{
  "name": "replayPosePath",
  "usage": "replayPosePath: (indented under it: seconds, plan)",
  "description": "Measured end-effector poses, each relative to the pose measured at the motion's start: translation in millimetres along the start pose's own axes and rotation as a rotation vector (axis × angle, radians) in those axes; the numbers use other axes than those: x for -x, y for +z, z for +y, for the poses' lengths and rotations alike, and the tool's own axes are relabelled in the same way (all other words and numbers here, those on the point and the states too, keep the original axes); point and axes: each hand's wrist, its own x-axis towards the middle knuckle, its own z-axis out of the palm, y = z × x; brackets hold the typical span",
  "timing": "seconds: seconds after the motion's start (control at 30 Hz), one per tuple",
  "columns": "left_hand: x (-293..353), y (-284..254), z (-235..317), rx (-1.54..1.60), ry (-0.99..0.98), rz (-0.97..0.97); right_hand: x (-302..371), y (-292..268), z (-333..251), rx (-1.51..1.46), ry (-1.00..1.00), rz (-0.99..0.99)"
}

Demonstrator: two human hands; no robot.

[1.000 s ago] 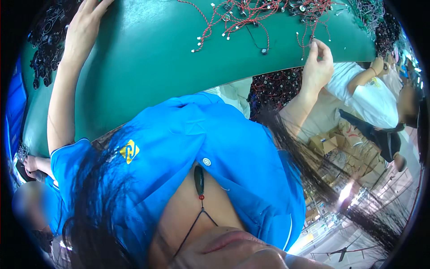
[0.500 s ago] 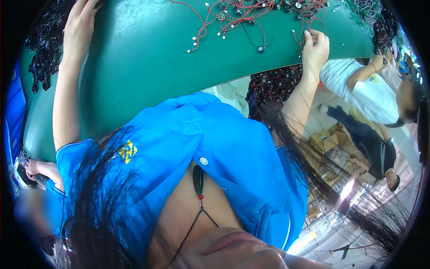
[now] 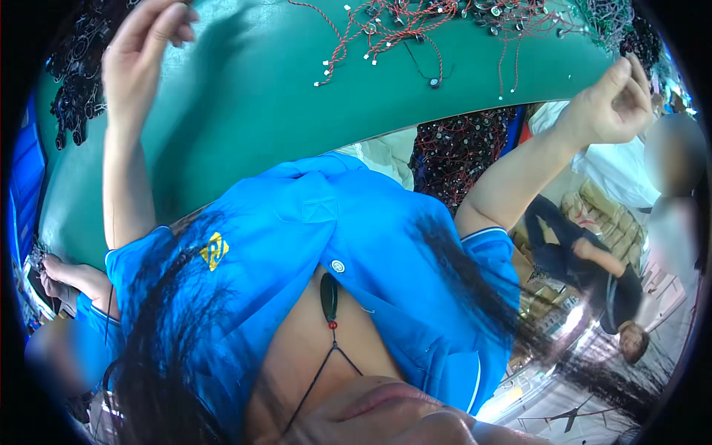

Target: Assembling small black electronic components onto red and green wired strands.

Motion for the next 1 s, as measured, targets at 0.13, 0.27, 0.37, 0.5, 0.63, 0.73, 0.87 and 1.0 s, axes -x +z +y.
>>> replayPosePath:
  seconds: [0.13,0.27,0.37,0.5,0.63,0.73,0.87,1.0]
  plan:
    - [29,25,17,0.019,-0.136,-0.057,-12,19,-33,-0.506,0.329,-0.057]
    - [46,58,22,0.320,-0.175,-0.067,14,46,-100,-0.630,0.551,-0.429]
    - [50,76,30,0.457,-0.305,-0.164,52,72,-136,-0.511,0.299,-0.757]
    - [58,78,32,0.554,-0.403,-0.146,94,80,-175,-0.788,0.685,-0.816]
    - [64,72,34,0.568,-0.343,-0.086,104,77,-190,-0.692,0.708,-0.878]
    - [67,71,33,0.507,-0.312,-0.070,107,77,-192,-0.532,0.648,-0.897]
    - [71,75,32,0.497,-0.308,-0.041,100,78,-194,-0.345,0.600,-1.019]
    - [71,74,29,0.400,-0.287,-0.004,97,82,-190,-0.207,0.280,-0.965]
